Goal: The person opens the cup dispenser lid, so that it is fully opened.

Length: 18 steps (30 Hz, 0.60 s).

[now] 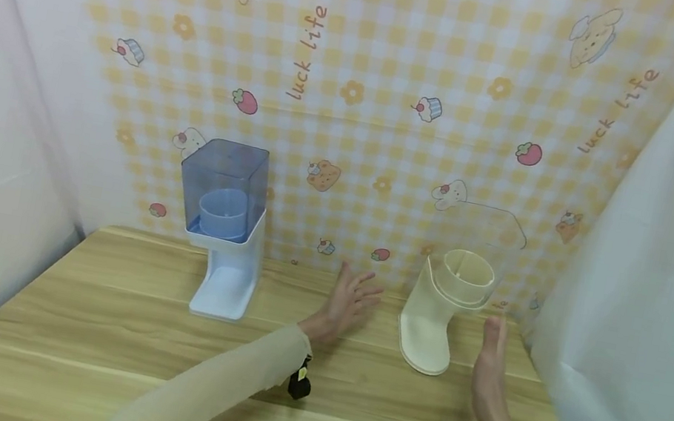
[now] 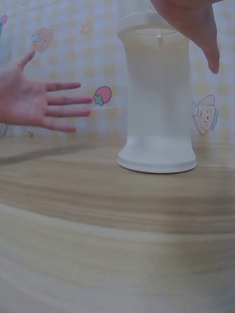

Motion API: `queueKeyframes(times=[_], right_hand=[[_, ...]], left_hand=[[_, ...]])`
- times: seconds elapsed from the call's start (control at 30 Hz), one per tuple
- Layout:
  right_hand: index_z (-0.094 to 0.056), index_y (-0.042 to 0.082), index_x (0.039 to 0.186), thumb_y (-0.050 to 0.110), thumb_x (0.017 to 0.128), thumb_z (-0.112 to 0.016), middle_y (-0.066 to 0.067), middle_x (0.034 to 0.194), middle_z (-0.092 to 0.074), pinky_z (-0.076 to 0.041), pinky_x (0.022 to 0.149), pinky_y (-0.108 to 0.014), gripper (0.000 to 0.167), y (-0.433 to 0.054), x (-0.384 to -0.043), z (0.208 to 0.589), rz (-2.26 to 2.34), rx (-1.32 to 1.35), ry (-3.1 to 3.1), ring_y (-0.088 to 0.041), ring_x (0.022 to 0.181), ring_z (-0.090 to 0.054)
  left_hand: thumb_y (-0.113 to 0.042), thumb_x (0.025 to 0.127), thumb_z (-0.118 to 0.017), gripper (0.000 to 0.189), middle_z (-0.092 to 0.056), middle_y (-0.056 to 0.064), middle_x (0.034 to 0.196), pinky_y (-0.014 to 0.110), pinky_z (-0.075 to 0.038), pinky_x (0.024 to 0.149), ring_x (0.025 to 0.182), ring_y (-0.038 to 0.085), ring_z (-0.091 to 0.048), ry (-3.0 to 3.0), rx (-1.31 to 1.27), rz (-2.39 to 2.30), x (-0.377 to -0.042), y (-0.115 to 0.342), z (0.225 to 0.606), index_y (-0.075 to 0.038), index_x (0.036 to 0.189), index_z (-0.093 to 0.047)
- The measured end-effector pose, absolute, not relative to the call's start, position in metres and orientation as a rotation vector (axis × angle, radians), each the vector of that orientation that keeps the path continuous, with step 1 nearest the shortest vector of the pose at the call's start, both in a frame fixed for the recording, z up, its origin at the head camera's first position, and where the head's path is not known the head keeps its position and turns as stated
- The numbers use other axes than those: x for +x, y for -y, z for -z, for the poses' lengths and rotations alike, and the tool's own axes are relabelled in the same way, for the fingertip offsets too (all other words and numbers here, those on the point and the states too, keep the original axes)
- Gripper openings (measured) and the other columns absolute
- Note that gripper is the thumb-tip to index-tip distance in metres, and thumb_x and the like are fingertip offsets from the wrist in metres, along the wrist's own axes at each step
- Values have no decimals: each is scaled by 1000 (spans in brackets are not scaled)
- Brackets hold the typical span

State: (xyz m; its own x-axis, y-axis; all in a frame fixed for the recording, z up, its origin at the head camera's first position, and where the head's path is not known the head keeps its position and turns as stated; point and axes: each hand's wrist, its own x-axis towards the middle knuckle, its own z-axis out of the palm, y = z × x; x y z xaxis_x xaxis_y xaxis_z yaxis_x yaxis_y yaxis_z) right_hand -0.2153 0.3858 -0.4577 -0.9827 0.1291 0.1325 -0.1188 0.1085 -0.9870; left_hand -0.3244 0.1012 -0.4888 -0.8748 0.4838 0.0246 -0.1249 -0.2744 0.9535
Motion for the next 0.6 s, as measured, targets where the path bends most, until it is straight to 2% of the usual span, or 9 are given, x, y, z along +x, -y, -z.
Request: queueKeyframes(times=[0.1,0.17,0.27,0.43,0.6], right_hand=[[20,9,157,56,106,-19,-17,163,24,18,122,-43,80,-336,-182,401,-1948,-54,2162,-35,151,19],[23,9,156,57,105,-13,-16,162,26,17,122,-46,79,-324,-175,390,-1894,-78,2189,-37,150,20],[22,14,157,58,104,-19,-14,164,24,15,121,-53,80,-328,-181,394,-1820,-98,2178,-36,151,20],[12,20,160,57,101,-41,-10,167,14,5,125,-44,87,-325,-199,385,-1765,-229,2059,-26,155,10],[11,23,160,54,98,-52,-6,168,12,1,126,-41,93,-317,-218,378,-1709,-250,2055,-21,155,9]], left_hand=[[-68,99,1,91,-33,30,155,62,-20,120,144,48,-32,-1744,549,-2122,-298,-96,454,-1,157,-16],[-67,99,-2,88,-34,27,156,62,-18,120,144,46,-31,-1816,565,-2062,-299,-102,457,-3,157,-19],[-66,100,-5,81,-31,22,158,64,-15,120,146,43,-28,-1847,588,-1990,-308,-117,465,-10,158,-21],[-71,98,-5,85,-28,14,162,59,-18,121,149,37,-26,-1894,647,-1935,-319,-142,453,-14,159,-19],[-77,94,-2,87,-32,4,162,56,-18,122,150,28,-28,-1885,646,-1927,-327,-156,451,-23,159,-23]])
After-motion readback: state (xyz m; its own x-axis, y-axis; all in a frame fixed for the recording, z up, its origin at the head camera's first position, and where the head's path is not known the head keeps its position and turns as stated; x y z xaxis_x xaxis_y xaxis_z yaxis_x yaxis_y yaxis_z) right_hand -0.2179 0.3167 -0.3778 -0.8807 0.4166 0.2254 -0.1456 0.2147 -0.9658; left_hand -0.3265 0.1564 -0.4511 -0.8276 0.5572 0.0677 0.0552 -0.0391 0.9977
